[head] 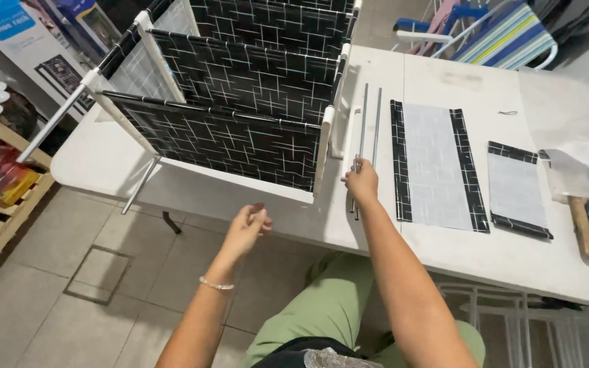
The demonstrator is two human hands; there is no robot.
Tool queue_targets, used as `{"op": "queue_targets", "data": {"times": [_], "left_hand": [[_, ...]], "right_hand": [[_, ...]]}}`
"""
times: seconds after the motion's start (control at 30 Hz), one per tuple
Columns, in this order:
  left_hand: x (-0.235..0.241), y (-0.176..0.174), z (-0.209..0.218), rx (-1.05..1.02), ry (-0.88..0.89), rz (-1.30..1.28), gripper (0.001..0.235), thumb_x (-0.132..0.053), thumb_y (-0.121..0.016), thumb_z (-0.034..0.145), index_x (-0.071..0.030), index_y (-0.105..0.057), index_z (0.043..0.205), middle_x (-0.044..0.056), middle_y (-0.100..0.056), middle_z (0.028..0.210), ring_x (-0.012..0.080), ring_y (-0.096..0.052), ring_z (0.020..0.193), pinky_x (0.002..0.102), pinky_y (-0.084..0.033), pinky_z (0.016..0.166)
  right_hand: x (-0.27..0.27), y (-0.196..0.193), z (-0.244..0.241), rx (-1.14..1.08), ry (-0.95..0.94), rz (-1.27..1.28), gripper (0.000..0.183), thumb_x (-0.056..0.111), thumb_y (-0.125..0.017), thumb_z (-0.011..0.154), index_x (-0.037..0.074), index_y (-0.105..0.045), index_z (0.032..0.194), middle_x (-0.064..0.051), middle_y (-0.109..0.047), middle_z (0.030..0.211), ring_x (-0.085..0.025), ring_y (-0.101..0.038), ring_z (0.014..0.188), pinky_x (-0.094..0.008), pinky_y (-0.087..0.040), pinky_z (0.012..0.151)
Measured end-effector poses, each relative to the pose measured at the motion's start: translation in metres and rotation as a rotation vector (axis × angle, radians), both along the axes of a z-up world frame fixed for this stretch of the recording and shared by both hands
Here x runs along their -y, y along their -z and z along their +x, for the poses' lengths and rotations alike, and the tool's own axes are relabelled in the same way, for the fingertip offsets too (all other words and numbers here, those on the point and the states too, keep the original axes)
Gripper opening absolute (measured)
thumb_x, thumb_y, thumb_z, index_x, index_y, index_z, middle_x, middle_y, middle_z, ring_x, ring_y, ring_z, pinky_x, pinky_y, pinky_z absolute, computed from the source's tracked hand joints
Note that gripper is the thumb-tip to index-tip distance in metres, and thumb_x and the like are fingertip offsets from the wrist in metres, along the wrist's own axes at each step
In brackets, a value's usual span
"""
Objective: Assembling a modular storage shelf by connecting rods and fabric panels on a work table.
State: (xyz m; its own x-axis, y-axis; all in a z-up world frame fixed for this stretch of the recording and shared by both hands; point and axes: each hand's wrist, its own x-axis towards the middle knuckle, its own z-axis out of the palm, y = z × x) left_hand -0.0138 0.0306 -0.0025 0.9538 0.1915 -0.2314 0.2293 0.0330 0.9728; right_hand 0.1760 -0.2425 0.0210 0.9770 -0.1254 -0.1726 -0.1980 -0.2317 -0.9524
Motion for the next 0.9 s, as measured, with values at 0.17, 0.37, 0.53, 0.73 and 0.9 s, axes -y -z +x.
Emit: {"op": "queue_targets", "data": {"times": [0.17,0.37,0.53,0.73,0.9], "left_hand": [[-0.06,-0.025,-0.035,0.134,-0.252,0.225,0.036,-0.023,-0.064,0.104,0.0,-0.058,0.132,0.017,-0.074,0.093,0.0244,-0.07,0.083,0.037,-0.057,0.077],[-0.115,-0.08,-0.039,0.631,-0.582,1.296,0.026,-0.002,-0.074,0.093,-0.007,-0.069,0.118,0.008,-0.069,0.101,0.0291,-0.066,0.092,0.041,-0.048,0.085],[-0.141,-0.188,0.018,0.912,-0.507,1.713,0.06,-0.042,-0.074,0.098,-0.003,-0.063,0.143,0.019,-0.061,0.136,0.0375,-0.045,0.132,0.055,-0.03,0.109],[-0.199,-0.267,0.066,0.16,-0.458,1.618,0.108,-0.088,-0.015,0.094,0.0,-0.04,0.153,0.023,-0.035,0.149,0.0396,-0.031,0.134,0.061,-0.021,0.105],[-0.274,-0.229,0.093,-0.303,-0.43,1.448,0.066,-0.062,-0.047,0.112,0.001,-0.069,0.114,0.029,-0.073,0.109,0.0536,-0.068,0.099,0.061,-0.051,0.075]], "right_hand": [[0.006,-0.026,-0.009,0.053,-0.033,-0.497,0.048,-0.001,-0.057,0.089,0.0,-0.061,0.137,-0.019,-0.074,0.109,-0.035,-0.074,0.1,-0.052,-0.062,0.081],[0.004,0.01,0.036,0.145,-0.266,-0.786,0.043,0.006,-0.064,0.091,0.004,-0.066,0.134,-0.023,-0.074,0.109,-0.042,-0.072,0.107,-0.057,-0.057,0.092],[-0.011,-0.005,0.022,0.185,-0.289,-0.853,0.04,0.01,-0.069,0.092,0.009,-0.067,0.132,-0.022,-0.073,0.111,-0.041,-0.071,0.11,-0.054,-0.056,0.095],[-0.03,-0.058,-0.006,0.132,-0.104,-0.512,0.044,0.025,-0.045,0.106,0.004,-0.042,0.145,-0.023,-0.05,0.14,-0.042,-0.061,0.112,-0.053,-0.049,0.096],[-0.063,-0.083,-0.017,-0.135,-0.126,0.081,0.046,0.051,-0.031,0.109,0.013,-0.047,0.09,0.0,-0.044,0.074,-0.013,-0.035,0.058,-0.029,-0.025,0.048]]}}
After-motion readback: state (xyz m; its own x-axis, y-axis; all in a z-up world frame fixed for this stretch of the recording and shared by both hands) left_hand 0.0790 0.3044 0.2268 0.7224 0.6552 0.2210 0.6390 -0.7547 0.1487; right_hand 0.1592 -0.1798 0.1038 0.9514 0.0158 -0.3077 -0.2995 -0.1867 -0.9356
